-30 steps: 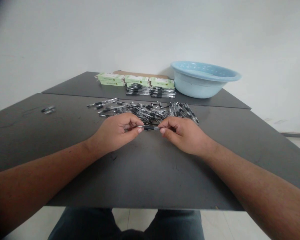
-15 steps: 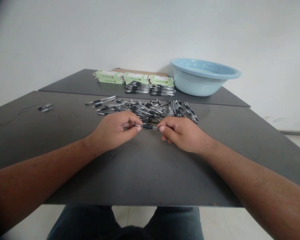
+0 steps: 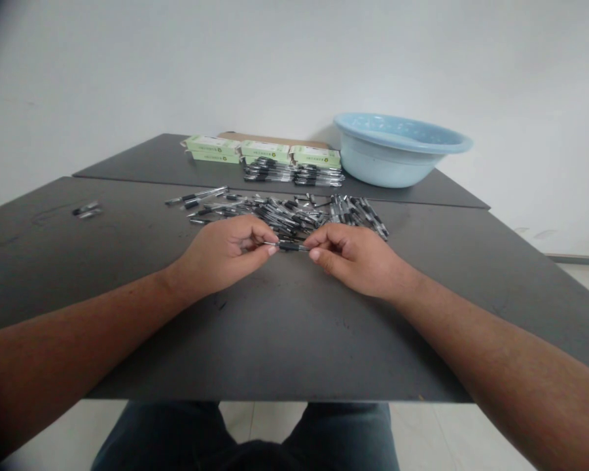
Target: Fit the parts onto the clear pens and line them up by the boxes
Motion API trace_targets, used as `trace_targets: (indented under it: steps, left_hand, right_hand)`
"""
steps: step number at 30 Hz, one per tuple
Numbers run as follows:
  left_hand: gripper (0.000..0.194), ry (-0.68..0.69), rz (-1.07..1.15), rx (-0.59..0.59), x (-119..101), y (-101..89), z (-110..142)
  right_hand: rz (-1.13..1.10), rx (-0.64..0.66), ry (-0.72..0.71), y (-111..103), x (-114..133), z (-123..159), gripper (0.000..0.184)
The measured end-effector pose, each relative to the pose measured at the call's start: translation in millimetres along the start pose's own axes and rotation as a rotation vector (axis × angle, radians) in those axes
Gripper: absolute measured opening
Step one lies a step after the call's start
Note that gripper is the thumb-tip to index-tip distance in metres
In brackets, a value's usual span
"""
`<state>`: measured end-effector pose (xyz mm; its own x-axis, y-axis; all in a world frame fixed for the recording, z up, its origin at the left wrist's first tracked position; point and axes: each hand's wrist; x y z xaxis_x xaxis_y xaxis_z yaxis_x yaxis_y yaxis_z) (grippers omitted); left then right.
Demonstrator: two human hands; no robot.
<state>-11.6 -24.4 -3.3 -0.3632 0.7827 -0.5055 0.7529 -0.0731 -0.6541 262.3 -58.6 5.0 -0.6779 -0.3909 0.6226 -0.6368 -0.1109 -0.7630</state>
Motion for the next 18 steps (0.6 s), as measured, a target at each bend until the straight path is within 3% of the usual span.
trace_targets:
  steps: [9,14,18]
  left_hand:
    - [0.010,0.020,-0.010,0.009,-1.3,-2.0,-1.2]
    - [0.007,0.036,-0.013,0.014,-2.7,-2.3,-0.9]
    - [0.009,-0.026,0.059,0.025,1.1,2.2,1.7]
  right_hand:
    - [0.073,-0.009,-0.022,-1.7,3.8,1.1,0.020]
    - [0.022,0.070,0.010,0.5,4.2,0.1,0.018]
    - [0.033,0.093,0.011,-1.3,4.4,-1.0,0.017]
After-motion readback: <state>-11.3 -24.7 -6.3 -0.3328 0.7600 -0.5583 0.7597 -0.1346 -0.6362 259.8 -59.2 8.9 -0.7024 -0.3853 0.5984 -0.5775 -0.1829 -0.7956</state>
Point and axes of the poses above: each hand's wrist, its own z-axis away from the middle knuckle, its own y-axis out of the palm, x = y × z, and after that the axes turned 4 degrees about y, right-handed
